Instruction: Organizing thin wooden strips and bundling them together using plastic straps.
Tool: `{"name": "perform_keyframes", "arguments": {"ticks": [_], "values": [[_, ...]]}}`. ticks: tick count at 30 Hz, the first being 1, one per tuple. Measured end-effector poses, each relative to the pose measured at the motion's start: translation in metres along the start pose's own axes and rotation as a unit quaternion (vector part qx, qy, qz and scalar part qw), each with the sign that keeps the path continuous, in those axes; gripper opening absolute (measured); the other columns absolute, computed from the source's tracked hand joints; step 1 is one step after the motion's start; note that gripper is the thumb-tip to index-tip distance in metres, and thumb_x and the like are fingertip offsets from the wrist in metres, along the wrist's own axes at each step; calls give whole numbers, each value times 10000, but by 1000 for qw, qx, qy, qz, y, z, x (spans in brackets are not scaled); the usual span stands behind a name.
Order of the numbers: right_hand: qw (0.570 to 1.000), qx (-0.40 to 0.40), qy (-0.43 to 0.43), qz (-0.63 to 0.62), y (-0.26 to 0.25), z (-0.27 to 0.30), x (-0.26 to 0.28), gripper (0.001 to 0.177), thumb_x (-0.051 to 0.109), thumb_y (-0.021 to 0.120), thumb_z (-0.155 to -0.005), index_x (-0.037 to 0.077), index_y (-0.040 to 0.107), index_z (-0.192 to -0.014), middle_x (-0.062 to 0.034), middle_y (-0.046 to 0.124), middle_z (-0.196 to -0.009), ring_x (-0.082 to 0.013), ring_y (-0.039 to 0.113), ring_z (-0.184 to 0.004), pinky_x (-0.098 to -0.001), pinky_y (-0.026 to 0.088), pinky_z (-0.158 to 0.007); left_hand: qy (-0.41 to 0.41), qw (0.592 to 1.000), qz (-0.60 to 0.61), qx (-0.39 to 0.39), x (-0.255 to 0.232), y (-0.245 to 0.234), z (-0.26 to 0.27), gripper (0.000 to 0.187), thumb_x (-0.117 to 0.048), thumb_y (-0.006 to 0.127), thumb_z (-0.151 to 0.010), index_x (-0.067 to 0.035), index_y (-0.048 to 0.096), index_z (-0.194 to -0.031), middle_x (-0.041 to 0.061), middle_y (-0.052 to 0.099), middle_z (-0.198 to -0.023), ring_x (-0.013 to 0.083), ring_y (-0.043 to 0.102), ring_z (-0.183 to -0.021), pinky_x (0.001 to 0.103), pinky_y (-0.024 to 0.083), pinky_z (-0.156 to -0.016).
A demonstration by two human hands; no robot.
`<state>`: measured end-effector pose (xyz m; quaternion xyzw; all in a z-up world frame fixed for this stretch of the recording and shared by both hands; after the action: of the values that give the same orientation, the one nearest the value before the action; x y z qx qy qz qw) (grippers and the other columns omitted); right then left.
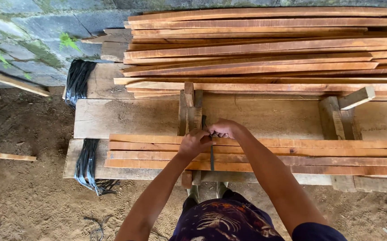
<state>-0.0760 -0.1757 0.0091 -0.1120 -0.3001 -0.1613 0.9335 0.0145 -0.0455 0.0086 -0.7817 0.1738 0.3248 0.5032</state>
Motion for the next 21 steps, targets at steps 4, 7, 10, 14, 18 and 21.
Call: {"name": "perform_keyframes", "arguments": {"ticks": [4,7,10,14,18,21], "values": [[999,-5,7,-34,-1,11,4,138,87,690,-751,51,573,-814,2,415,-617,-54,338,-424,-149,228,-329,100,982,-149,-59,-1,20,-2,230,-390,855,-803,-226,705,-861,-27,680,-739,182,712,-717,298,591,-680],[999,7,0,-51,-2,9,3,99,59,690,-752,58,591,-763,13,391,-581,-52,307,-406,-156,221,-323,179,963,-188,-76,-2,27,-3,148,-269,825,-804,-208,692,-784,-16,659,-672,187,698,-663,307,580,-718],[998,5,-12,-67,-6,-1,-8,96,40,701,-745,65,608,-746,26,382,-567,-45,305,-401,-154,223,-318,245,940,-223,-87,-31,2,-10,117,-227,768,-818,-199,673,-756,-7,632,-641,196,684,-645,319,561,-740],[994,-4,-60,-95,-16,-24,-35,127,58,740,-788,73,616,-762,2,460,-563,-62,382,-420,-196,272,-382,248,937,-230,-92,-53,-25,-20,138,-224,755,-762,-174,626,-755,8,568,-671,202,641,-687,350,527,-756],[980,-11,-190,55,-18,23,-12,94,182,724,-811,91,703,-801,-66,557,-609,-161,541,-487,-300,430,-466,-1,994,-85,65,-3,9,-7,208,-245,639,-891,-115,579,-739,43,516,-612,256,615,-634,382,521,-703],[945,-74,-252,194,-16,28,-20,330,316,697,-887,-14,701,-893,-246,652,-748,-358,663,-683,-474,516,-650,-136,977,93,136,11,22,1,244,-246,549,-960,-117,608,-761,76,541,-618,272,606,-639,427,499,-723]]}}
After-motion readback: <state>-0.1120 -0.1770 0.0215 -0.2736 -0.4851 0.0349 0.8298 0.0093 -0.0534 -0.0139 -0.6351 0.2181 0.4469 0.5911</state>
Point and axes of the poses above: each hand's wrist, its own z-axis away from the middle knuckle, its own y-axis out of the palm, x = y × z, the point moved 6 cm from there along -z, towards the middle knuckle
